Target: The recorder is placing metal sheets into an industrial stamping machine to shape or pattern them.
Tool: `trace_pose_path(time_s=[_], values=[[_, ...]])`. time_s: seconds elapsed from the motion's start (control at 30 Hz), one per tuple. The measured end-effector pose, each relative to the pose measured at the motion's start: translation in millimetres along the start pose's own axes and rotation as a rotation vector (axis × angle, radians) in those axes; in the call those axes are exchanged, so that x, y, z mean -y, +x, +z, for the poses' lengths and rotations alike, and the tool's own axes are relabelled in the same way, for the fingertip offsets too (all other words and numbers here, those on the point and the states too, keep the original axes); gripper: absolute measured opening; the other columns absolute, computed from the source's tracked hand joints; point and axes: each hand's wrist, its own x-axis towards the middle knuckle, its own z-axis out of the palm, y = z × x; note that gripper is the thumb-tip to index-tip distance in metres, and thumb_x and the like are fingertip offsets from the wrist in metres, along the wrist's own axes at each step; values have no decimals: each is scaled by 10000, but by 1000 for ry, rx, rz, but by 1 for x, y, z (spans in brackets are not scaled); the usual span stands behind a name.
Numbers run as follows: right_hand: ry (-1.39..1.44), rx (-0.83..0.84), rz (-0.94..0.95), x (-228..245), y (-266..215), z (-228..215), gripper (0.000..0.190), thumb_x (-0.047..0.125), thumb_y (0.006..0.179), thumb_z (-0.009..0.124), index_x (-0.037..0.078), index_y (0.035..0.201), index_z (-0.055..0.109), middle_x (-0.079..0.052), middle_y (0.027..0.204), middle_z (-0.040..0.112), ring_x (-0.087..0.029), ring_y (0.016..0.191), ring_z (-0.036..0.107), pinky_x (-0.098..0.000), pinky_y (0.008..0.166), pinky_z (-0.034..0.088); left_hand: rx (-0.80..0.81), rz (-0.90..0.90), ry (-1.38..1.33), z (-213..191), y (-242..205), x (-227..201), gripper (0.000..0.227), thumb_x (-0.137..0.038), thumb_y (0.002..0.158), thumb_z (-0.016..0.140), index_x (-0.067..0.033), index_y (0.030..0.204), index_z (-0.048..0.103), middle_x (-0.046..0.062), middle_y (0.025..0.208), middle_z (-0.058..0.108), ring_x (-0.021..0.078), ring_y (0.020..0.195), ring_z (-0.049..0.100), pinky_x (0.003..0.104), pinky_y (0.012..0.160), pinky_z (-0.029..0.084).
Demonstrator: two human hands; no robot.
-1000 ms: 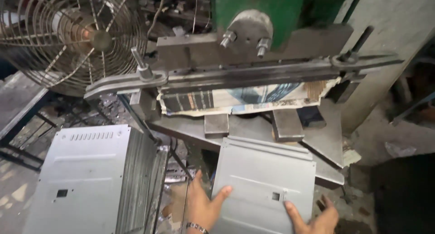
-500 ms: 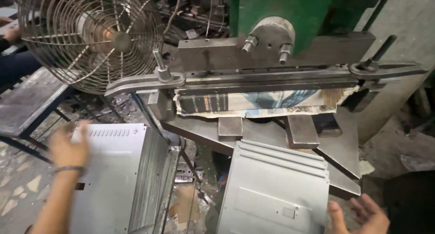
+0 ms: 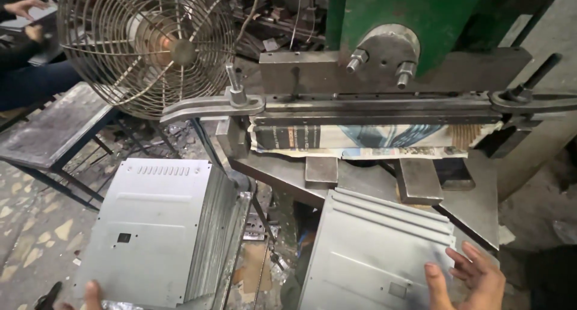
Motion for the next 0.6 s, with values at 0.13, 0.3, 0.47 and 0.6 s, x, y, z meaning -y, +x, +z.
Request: trace_pose_path(time_s=[0.13, 0.3, 0.47, 0.6], values=[[78, 35, -12, -7, 11, -5, 697, 131, 825, 815, -95, 1398, 488, -257, 1327, 595, -290, 1123, 701, -351, 865, 546, -28, -2, 56, 48, 38, 1, 866, -597, 1217, 459, 259, 1344, 494, 456, 1314, 537, 568, 1304, 556, 560, 1112, 433], [207, 299, 290, -115, -4, 9, 624, 151, 806, 765, -58, 1355, 552, -234, 1182, 699, -299, 1004, 739, -411, 797, 592, 56, -68, 339, 22, 16, -216, 889, -619, 1096, 341, 146, 1548, 349, 362, 1550, 367, 491, 1409, 375, 639, 1129, 269], [283, 503, 235, 78, -58, 114, 335, 148, 912, 685, 6, 1215, 672, -169, 1032, 769, -244, 952, 778, -364, 878, 590, 39, 28, 213, 15, -88, -353, 928, -675, 983, 358, 52, 1558, 324, 249, 1665, 239, 347, 1562, 189, 571, 1230, 109], [686, 1006, 580, 119, -91, 196, 566, 217, 936, 709, -22, 1391, 472, -165, 1321, 666, -243, 1217, 645, -371, 1020, 519, 4, 29, 116, 7, -121, -380, 923, -641, 936, 458, 53, 1538, 367, 255, 1644, 289, 371, 1545, 240, 591, 1220, 134]])
